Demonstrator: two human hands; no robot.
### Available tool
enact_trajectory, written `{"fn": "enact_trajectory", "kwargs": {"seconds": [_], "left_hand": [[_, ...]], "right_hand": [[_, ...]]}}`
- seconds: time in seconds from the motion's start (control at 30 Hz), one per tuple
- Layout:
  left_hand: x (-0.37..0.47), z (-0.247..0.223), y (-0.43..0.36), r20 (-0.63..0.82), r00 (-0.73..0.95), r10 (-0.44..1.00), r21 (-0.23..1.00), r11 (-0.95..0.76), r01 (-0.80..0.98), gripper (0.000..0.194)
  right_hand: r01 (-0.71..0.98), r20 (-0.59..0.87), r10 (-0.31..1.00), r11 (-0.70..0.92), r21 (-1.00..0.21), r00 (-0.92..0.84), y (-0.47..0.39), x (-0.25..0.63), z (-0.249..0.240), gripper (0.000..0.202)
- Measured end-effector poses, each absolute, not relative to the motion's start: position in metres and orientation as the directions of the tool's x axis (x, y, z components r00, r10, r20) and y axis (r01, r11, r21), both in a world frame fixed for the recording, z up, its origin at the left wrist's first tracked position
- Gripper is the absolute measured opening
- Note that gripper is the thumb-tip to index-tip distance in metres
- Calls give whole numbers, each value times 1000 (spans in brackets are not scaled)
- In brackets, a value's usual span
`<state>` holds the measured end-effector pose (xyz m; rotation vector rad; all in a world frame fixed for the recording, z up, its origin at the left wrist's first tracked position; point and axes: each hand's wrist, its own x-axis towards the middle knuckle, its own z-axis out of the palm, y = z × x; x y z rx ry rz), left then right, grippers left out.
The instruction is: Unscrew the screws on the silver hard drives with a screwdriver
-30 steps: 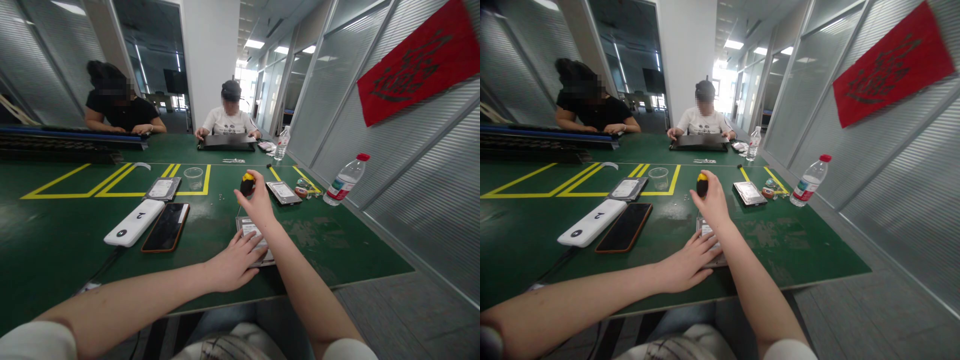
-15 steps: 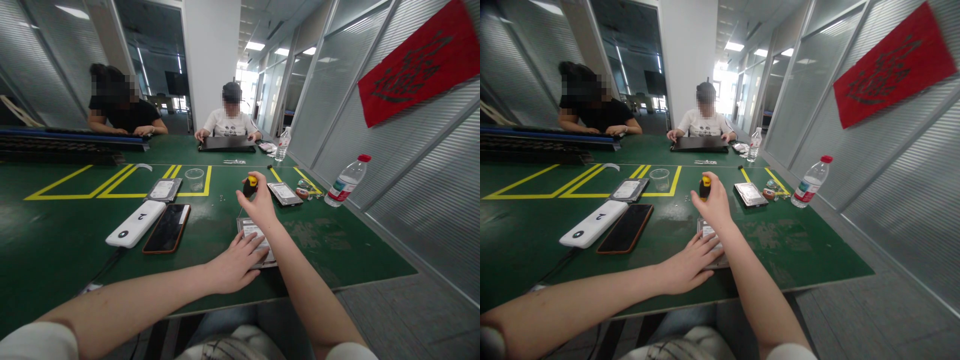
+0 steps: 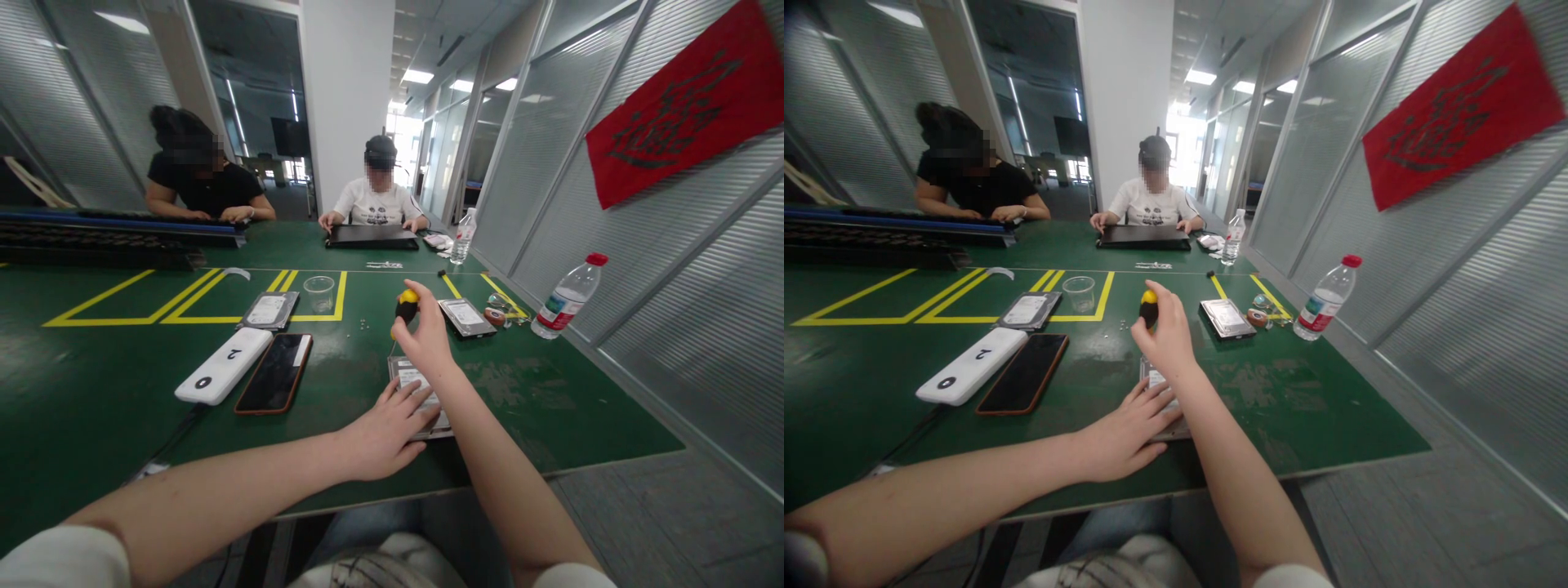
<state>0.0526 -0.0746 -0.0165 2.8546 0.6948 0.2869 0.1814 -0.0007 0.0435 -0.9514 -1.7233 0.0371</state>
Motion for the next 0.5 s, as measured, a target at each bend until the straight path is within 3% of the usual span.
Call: {"fn": "enact_trajectory", "kwargs": {"seconds": [0.5], "left_hand": [[53,-18,-74,145,869,474,216,-872,439,67]], "right_hand": [[575,779,618,677,-459,-107,-2,179,44,46]]}}
